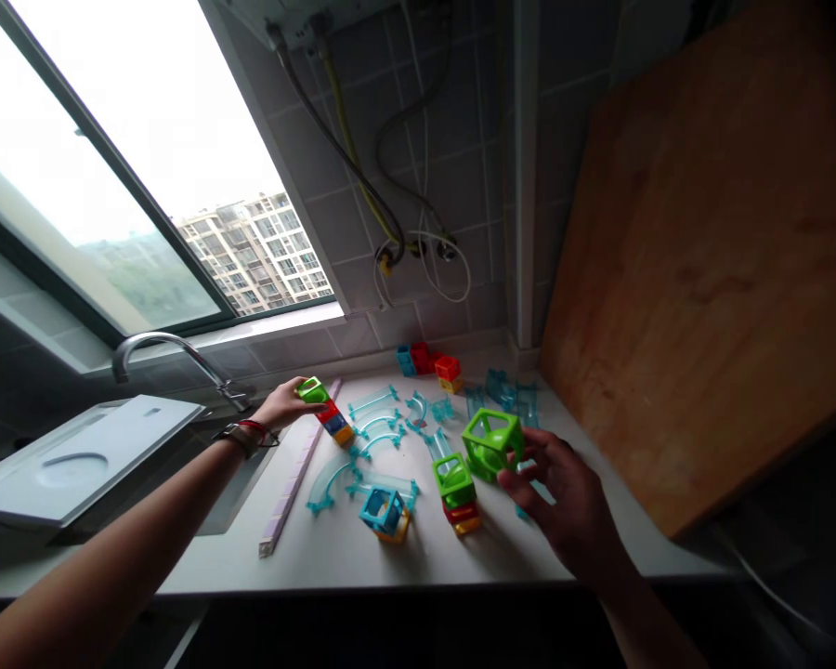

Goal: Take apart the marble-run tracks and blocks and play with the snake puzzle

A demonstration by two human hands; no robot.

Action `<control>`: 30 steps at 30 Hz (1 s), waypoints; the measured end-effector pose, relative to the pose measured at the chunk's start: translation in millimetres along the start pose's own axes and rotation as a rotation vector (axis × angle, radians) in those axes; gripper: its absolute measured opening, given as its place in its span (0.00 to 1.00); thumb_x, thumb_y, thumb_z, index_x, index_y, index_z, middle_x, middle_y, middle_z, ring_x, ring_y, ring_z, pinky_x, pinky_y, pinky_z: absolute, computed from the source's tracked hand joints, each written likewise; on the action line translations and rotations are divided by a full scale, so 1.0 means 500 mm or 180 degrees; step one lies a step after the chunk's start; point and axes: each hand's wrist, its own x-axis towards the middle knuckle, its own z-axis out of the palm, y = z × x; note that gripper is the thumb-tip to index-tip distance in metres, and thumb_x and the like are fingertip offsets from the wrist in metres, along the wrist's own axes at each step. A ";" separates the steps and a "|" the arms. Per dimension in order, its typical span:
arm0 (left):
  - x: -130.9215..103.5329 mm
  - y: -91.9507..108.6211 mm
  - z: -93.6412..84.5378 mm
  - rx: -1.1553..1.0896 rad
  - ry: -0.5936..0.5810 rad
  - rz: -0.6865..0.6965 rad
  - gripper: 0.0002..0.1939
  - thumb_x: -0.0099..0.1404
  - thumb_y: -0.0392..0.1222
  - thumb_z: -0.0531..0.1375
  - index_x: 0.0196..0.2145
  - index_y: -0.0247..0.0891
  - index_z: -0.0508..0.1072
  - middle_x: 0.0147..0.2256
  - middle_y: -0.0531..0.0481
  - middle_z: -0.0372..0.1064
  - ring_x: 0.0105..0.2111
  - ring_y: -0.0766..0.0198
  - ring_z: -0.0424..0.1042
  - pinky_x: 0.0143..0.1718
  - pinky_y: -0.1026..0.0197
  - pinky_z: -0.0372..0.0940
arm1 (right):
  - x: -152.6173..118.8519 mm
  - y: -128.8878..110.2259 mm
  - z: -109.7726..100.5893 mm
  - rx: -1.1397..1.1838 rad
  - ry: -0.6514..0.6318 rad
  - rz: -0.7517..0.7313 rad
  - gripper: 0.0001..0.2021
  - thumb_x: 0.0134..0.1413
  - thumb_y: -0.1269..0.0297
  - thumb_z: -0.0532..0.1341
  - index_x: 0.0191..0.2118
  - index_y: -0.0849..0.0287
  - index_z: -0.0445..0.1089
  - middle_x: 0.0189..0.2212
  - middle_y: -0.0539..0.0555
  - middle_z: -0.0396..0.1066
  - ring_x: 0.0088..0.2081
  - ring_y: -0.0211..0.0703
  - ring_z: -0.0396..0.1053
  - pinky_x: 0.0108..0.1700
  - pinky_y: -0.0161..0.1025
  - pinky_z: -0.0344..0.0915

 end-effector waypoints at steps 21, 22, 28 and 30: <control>-0.153 0.468 0.200 0.1335 -0.1617 0.3401 0.26 0.74 0.54 0.61 0.65 0.48 0.68 0.58 0.45 0.73 0.55 0.55 0.75 0.59 0.56 0.67 | 0.049 0.051 -0.046 -0.0100 -0.0373 -0.0307 0.38 0.62 0.55 0.68 0.73 0.46 0.53 0.59 0.59 0.71 0.53 0.52 0.74 0.51 0.50 0.75; -0.118 0.453 0.200 0.1365 -0.1517 0.3183 0.27 0.73 0.54 0.62 0.65 0.48 0.69 0.59 0.45 0.73 0.57 0.54 0.74 0.60 0.55 0.66 | 0.054 0.059 -0.050 -0.0151 -0.0341 -0.0238 0.37 0.62 0.55 0.67 0.73 0.46 0.54 0.59 0.58 0.71 0.52 0.52 0.74 0.51 0.50 0.75; 0.067 0.325 0.238 0.1743 -0.1692 0.2245 0.30 0.62 0.56 0.69 0.59 0.42 0.75 0.46 0.47 0.81 0.44 0.53 0.81 0.48 0.57 0.72 | 0.082 0.090 -0.063 -0.0336 -0.0098 -0.0001 0.15 0.67 0.53 0.62 0.53 0.53 0.76 0.50 0.57 0.76 0.45 0.48 0.77 0.45 0.43 0.76; 0.084 0.284 0.257 0.1839 -0.1821 0.2082 0.32 0.60 0.58 0.70 0.58 0.42 0.76 0.44 0.48 0.82 0.43 0.53 0.81 0.46 0.58 0.72 | 0.086 0.092 -0.066 -0.0348 -0.0066 0.0008 0.15 0.66 0.53 0.62 0.52 0.54 0.76 0.49 0.56 0.76 0.45 0.47 0.76 0.45 0.42 0.75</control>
